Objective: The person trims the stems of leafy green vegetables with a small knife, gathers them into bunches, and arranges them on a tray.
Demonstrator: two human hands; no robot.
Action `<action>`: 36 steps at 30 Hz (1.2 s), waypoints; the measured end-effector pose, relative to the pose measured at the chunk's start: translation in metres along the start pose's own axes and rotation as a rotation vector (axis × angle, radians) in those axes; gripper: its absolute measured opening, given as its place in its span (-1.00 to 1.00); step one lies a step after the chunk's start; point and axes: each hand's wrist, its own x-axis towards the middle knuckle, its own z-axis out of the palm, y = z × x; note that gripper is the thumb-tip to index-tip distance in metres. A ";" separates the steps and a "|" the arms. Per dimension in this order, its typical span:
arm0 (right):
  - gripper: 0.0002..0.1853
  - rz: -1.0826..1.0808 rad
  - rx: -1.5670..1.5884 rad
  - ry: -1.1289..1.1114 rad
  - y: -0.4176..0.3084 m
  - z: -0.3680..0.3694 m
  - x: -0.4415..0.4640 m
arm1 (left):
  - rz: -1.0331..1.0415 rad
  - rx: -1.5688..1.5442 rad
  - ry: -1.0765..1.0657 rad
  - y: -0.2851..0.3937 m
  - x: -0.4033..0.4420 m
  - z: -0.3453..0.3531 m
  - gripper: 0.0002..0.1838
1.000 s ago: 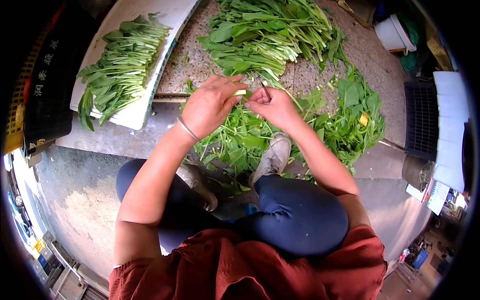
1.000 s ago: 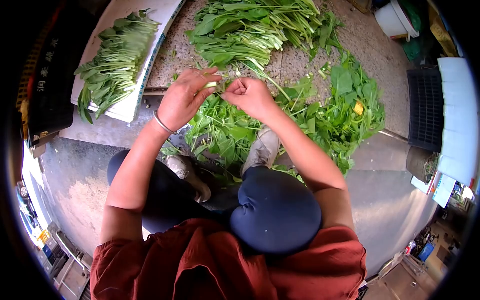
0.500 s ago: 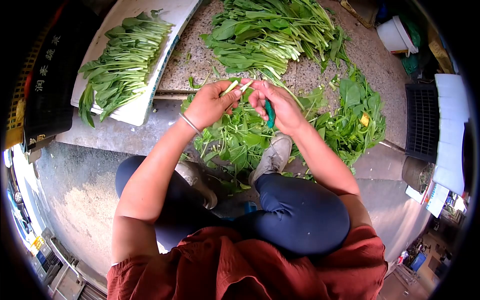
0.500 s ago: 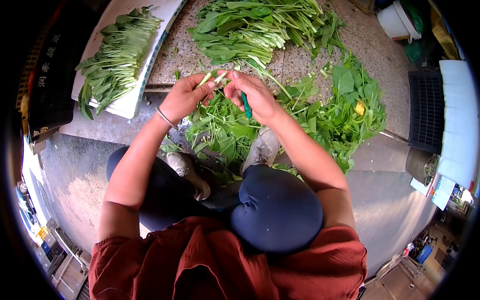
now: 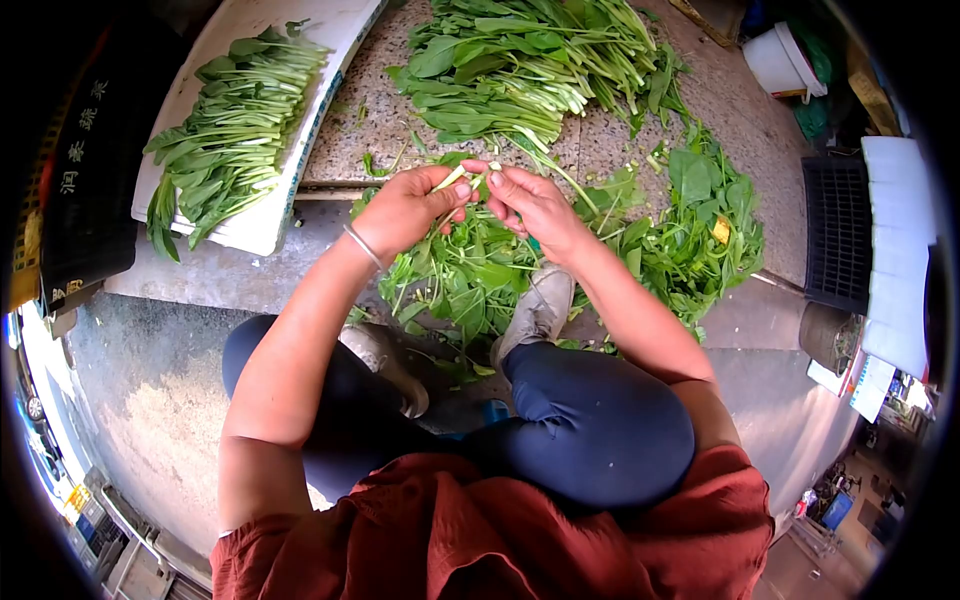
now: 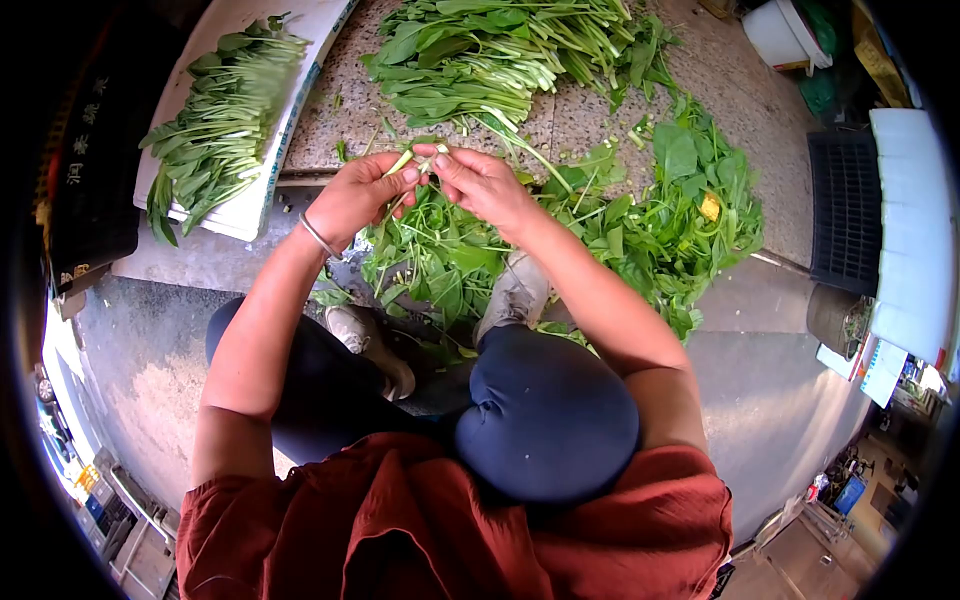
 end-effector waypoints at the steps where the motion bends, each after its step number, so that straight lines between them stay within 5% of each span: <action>1: -0.53 0.066 -0.006 0.020 0.003 -0.008 0.002 | 0.000 -0.001 -0.001 0.000 0.000 0.000 -0.78; 3: -0.51 0.133 -0.012 0.043 0.008 -0.024 0.009 | -0.006 0.002 0.008 -0.001 0.001 -0.001 -0.76; 5: -0.37 0.070 -0.436 0.443 0.013 -0.042 0.023 | 0.036 0.007 0.004 -0.010 0.008 -0.005 -0.76; 9: -0.23 -0.061 -0.866 0.787 0.033 -0.098 0.056 | 0.069 0.095 0.071 -0.018 0.012 -0.004 -0.77; 11: -0.25 0.025 -0.503 0.649 0.038 -0.107 0.071 | 0.066 0.096 0.089 -0.016 0.011 -0.002 -0.77; 18: -0.65 -0.032 -0.093 0.682 0.041 -0.091 0.060 | 0.091 0.088 0.162 -0.025 0.019 -0.007 -0.77; 27: -0.72 -0.059 -0.003 0.717 0.051 -0.076 0.057 | 0.157 0.183 0.361 -0.027 0.020 -0.012 -0.79; 36: -0.73 0.110 0.296 0.747 0.043 -0.075 0.058 | 0.127 0.178 0.339 -0.024 0.019 -0.013 -0.76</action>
